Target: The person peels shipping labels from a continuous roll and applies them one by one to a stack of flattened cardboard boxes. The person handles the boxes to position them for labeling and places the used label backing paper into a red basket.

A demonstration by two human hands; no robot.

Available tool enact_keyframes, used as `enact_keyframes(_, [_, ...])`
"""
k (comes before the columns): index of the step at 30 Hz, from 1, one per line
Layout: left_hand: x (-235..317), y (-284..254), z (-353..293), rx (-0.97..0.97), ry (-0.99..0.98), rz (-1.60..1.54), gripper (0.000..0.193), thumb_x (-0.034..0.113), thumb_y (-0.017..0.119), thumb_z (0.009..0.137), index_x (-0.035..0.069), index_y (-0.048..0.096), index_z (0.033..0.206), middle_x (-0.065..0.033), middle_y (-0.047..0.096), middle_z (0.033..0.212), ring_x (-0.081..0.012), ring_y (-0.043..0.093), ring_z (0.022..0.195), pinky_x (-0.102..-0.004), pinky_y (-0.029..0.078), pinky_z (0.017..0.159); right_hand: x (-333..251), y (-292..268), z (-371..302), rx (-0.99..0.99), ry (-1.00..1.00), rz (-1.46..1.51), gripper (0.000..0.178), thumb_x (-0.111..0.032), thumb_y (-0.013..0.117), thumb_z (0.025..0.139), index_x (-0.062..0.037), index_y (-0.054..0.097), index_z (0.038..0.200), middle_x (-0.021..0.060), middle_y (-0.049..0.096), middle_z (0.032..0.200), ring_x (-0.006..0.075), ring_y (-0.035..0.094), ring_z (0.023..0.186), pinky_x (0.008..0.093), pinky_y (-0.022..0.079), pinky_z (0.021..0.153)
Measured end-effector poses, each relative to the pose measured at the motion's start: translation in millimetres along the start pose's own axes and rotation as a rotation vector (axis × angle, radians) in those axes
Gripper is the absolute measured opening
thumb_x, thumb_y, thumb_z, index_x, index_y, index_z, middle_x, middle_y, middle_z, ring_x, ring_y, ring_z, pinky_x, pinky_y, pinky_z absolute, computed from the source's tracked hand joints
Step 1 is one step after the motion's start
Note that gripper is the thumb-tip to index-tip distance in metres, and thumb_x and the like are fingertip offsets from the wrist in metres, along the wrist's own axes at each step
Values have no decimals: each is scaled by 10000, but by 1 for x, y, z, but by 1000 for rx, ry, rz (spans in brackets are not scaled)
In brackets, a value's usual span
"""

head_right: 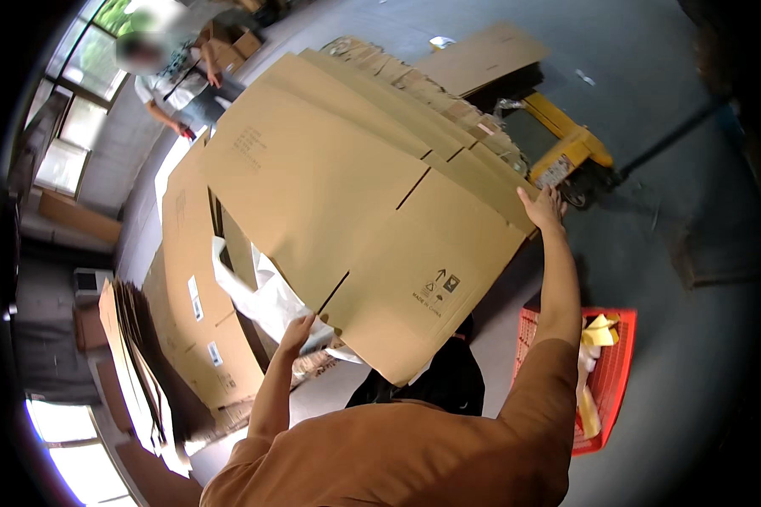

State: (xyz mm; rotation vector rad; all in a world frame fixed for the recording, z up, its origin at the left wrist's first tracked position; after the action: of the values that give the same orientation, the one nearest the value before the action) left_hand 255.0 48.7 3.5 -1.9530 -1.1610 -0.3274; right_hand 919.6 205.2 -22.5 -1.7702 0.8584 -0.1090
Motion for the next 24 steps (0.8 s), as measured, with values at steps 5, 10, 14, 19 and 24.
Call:
enact_keyframes(5, [14,16,26,74,-124,141,651,536,612,810,-101,661,934,-185,681,876,-254,648,851,-358,488,742,-13,-5,-7,-324,-63,-33,904,-741,441,780,44,524,1220,226,531,1240,334,497,1177,430,382,957])
enact_keyframes(10, [25,34,28,-5,-21,-26,490,436,699,780,-52,674,815,-107,670,782,-179,619,747,-324,478,669,-19,-6,-84,-426,-363,185,636,-509,670,737,61,636,1018,172,667,1003,281,633,929,327,466,816])
enact_keyframes(14, [1,29,35,-6,27,39,555,512,659,787,-39,693,841,-109,683,795,-185,635,744,-329,488,685,-50,-49,-139,-207,-619,612,527,-361,714,750,69,616,1040,152,678,930,225,634,843,311,478,779])
enact_keyframes(19, [57,67,-34,-151,34,-16,602,538,576,849,-49,674,938,-143,678,799,-224,657,752,-324,509,702,-89,-199,-243,-131,-519,371,395,-211,709,755,55,620,1033,93,675,909,151,605,812,299,479,757])
enact_keyframes(24, [93,178,-86,-359,253,-193,663,543,477,910,-80,578,1115,-191,655,960,-272,628,923,-359,481,823,-110,-329,-393,98,-687,294,382,-184,737,683,60,614,950,68,664,821,81,579,739,259,479,647])
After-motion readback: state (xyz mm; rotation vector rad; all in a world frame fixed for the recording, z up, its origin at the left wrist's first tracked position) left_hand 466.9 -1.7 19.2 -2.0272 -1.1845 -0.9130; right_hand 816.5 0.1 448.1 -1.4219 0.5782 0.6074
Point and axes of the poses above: each hand's wrist, its own z-axis towards the middle knuckle, its own y-axis out of the palm, x = y × z, the point moved 9 cm from there along z, towards the middle knuckle
